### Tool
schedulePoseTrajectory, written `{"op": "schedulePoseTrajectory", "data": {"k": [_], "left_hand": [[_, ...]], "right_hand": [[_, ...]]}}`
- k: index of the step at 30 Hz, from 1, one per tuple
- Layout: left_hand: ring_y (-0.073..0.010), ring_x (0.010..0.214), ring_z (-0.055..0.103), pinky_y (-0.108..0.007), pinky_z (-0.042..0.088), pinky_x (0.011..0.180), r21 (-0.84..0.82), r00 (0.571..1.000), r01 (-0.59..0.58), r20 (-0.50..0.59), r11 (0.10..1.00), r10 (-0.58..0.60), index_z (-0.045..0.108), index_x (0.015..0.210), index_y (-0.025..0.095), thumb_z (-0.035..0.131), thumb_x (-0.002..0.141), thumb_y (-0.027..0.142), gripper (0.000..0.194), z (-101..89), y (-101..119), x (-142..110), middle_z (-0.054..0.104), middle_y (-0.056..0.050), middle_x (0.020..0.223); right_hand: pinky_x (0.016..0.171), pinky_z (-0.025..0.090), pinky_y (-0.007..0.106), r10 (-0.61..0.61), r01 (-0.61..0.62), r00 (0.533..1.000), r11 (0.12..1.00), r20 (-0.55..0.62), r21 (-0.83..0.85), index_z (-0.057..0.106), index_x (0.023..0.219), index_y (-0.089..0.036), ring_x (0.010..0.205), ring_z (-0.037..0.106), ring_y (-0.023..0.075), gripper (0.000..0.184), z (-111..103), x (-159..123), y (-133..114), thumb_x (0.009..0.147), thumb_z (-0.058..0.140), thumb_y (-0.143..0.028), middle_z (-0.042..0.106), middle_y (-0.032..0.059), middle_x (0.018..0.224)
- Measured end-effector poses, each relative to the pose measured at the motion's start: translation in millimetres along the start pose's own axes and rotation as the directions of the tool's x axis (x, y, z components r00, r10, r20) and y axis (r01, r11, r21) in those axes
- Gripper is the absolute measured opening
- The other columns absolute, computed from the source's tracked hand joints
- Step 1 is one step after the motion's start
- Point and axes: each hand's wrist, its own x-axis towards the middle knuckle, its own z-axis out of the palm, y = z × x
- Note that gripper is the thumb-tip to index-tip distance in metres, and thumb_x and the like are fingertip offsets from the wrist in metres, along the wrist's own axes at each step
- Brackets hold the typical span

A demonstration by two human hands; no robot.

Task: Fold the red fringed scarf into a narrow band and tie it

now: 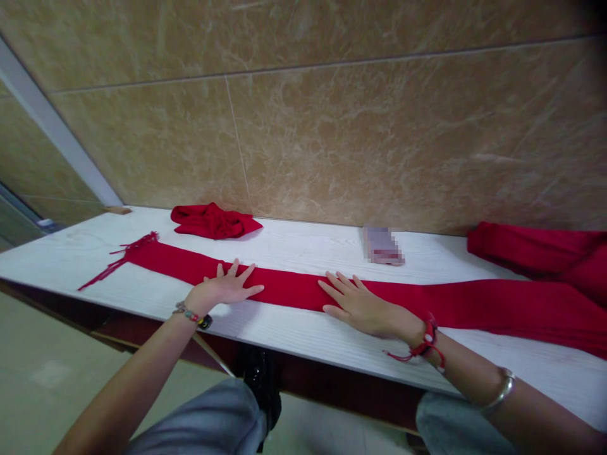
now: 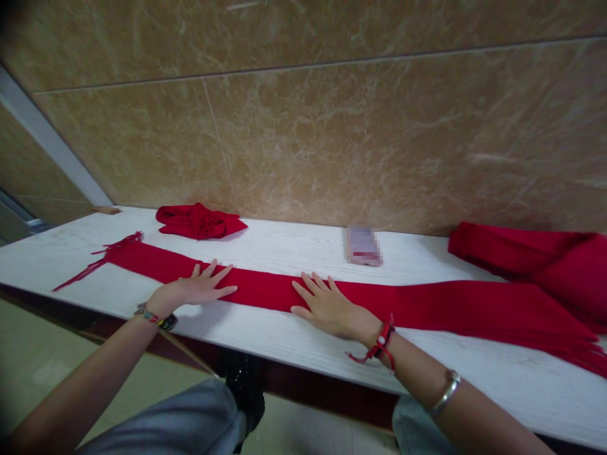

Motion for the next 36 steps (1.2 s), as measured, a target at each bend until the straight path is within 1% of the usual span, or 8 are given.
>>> {"op": "schedulePoseTrajectory", "data": {"k": [2,5,7,15,20,24,29,36], "left_hand": [[-0.0456,0.130,0.004,-0.067,0.015,0.094,0.015,0.999,-0.005,-0.036,1.000,0.006,0.021,0.141,0.023,0.029,0.082,0.065,0.073,0.7,19.4,0.1,0.007,-0.015,0.148],[-0.0311,0.135,-0.003,-0.055,0.009,0.103,0.012,0.949,-0.307,-0.069,0.952,0.307,0.011,0.142,0.026,0.023,0.088,0.056,0.064,5.1,57.1,-1.1,0.001,-0.008,0.149],[-0.0269,0.136,-0.003,-0.053,0.008,0.105,-0.015,0.907,-0.420,-0.017,0.907,0.420,0.008,0.142,0.027,0.021,0.088,0.055,0.062,8.5,73.8,-0.9,-0.001,-0.004,0.149],[-0.0342,0.134,-0.002,-0.062,0.011,0.100,0.020,0.960,-0.234,0.163,0.972,0.228,0.008,0.142,0.023,0.031,0.079,0.064,0.079,-2.8,66.0,9.8,-0.001,-0.007,0.148],[-0.0374,0.134,0.003,-0.063,0.004,0.100,0.198,0.982,-0.177,-0.029,0.964,0.186,0.037,0.135,0.016,0.039,0.075,0.063,0.077,-8.2,101.5,14.6,0.015,-0.012,0.146],[-0.0316,0.135,0.008,-0.054,0.009,0.104,0.150,0.876,-0.440,-0.147,0.886,0.460,0.033,0.137,0.016,0.033,0.082,0.058,0.069,-7.0,170.7,14.4,0.017,-0.011,0.147],[-0.0254,0.136,0.003,-0.046,0.010,0.107,0.060,0.717,-0.685,-0.127,0.727,0.686,0.020,0.141,0.018,0.031,0.086,0.054,0.067,0.4,242.4,15.0,0.007,-0.009,0.148],[-0.0261,0.136,0.004,-0.053,0.008,0.105,-0.032,0.686,-0.726,0.020,0.687,0.727,0.016,0.142,0.024,0.026,0.086,0.058,0.066,10.4,243.3,27.4,0.009,-0.008,0.148]], "right_hand": [[0.102,0.022,0.056,0.020,-0.022,0.998,0.999,-0.058,-0.026,0.028,0.138,-0.011,0.132,0.018,0.0309,0.061,0.5,1.1,-0.1,0.091,0.023,-0.050,0.023,0.0190,0.143],[0.103,0.021,0.057,0.022,-0.032,0.988,0.997,-0.154,-0.063,0.029,0.137,-0.009,0.132,0.019,0.0309,0.059,6.0,6.0,-3.0,0.092,0.026,-0.047,0.024,0.0178,0.143],[0.103,0.022,0.056,0.023,-0.034,0.988,0.997,-0.155,-0.065,0.028,0.137,-0.008,0.131,0.021,0.0305,0.059,10.1,6.8,-2.0,0.091,0.027,-0.046,0.026,0.0178,0.143],[0.101,0.027,0.053,0.204,-0.223,0.968,0.965,-0.144,-0.135,0.030,0.135,-0.005,0.131,0.024,0.0293,0.055,7.7,-46.5,55.0,0.093,0.029,-0.038,0.028,0.0189,0.142],[0.099,0.027,0.057,0.317,-0.360,0.929,0.895,-0.193,-0.262,0.040,0.130,-0.008,0.129,0.028,0.0306,0.046,-0.7,-96.6,95.2,0.093,0.029,-0.032,0.034,0.0206,0.138],[0.100,0.024,0.059,0.363,-0.452,0.882,0.830,-0.301,-0.327,0.039,0.132,-0.010,0.130,0.024,0.0318,0.047,-15.2,-122.3,113.4,0.093,0.030,-0.034,0.032,0.0193,0.140],[0.096,0.029,0.059,0.446,-0.512,0.858,0.782,-0.253,-0.355,0.041,0.131,-0.017,0.130,0.025,0.0316,0.043,-22.7,-141.1,136.4,0.093,0.030,-0.033,0.035,0.0156,0.140],[0.091,0.033,0.062,0.591,-0.622,0.782,0.716,-0.198,-0.317,0.036,0.134,-0.021,0.128,0.030,0.0297,0.042,-16.6,-192.3,196.9,0.094,0.023,-0.026,0.034,0.0125,0.141]]}}
